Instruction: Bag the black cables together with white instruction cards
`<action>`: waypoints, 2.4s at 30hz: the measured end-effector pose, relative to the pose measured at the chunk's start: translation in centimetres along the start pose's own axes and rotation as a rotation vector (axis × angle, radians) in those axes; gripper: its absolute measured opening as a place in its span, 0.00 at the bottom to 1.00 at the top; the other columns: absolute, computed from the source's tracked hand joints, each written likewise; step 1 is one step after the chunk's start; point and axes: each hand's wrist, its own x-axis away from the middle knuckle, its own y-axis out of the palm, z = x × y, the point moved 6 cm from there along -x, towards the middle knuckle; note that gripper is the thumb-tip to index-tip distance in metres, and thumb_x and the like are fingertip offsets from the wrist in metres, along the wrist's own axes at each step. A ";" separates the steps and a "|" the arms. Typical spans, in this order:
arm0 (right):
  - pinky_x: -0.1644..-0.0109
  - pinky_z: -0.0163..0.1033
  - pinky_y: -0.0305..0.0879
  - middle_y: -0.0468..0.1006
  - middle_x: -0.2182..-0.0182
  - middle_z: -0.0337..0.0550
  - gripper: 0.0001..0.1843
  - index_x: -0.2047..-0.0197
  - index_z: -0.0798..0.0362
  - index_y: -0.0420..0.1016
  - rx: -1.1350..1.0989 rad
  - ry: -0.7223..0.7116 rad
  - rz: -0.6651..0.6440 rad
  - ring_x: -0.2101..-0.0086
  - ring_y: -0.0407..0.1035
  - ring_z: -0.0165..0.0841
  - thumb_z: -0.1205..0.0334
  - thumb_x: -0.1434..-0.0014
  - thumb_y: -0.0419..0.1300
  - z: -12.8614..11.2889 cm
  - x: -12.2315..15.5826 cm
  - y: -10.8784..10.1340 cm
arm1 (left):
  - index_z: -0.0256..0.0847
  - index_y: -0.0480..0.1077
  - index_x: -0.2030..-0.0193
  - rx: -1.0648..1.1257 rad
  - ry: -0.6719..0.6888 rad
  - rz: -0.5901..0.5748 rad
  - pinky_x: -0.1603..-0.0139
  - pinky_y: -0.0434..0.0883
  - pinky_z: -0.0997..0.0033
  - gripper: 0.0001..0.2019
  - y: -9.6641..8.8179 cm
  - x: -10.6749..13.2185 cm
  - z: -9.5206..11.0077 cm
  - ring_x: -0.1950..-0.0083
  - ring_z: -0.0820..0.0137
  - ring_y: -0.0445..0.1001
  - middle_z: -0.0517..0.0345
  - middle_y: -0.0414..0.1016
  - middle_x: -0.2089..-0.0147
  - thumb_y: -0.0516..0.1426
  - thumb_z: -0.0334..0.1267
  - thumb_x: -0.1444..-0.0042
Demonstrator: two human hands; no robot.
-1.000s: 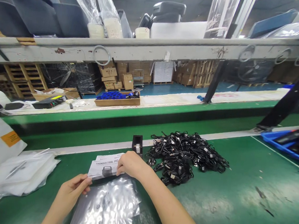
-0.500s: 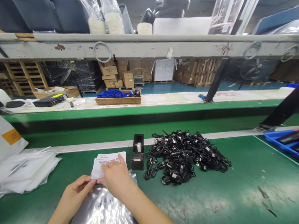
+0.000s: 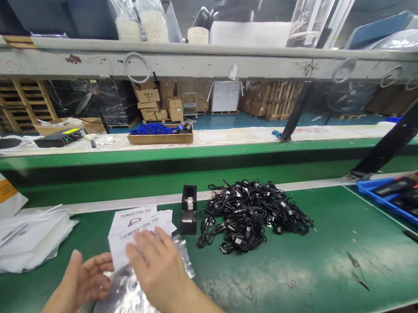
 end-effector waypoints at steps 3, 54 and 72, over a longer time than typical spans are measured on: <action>0.43 0.48 0.56 0.75 0.55 0.47 0.12 0.55 0.55 0.69 -0.054 -0.042 -0.035 0.52 0.65 0.37 0.67 0.41 0.51 -1.8 2.9 0.5 | 0.38 0.71 0.66 0.251 -0.130 -0.171 0.71 0.71 0.67 0.24 1.9 2.0 -1.1 0.72 0.65 0.75 0.54 0.78 0.71 0.57 0.58 0.60; 0.77 0.31 0.60 0.68 0.78 0.39 0.18 0.70 0.55 0.67 -0.784 1.490 0.115 0.77 0.62 0.29 0.46 0.49 0.57 6.8 18.3 -5.2 | 0.44 0.69 0.72 -0.840 0.638 -0.260 0.68 0.63 0.69 0.15 11.0 7.5 -0.4 0.74 0.71 0.65 0.62 0.66 0.73 0.46 0.43 0.42; 0.79 0.29 0.58 0.68 0.84 0.34 0.19 0.68 0.58 0.73 -0.999 1.412 -0.279 0.83 0.63 0.25 0.49 0.47 0.54 6.3 16.3 -4.7 | 0.42 0.70 0.68 -0.838 0.785 -0.267 0.67 0.63 0.64 0.15 11.1 7.4 -1.7 0.68 0.65 0.69 0.56 0.68 0.68 0.48 0.48 0.43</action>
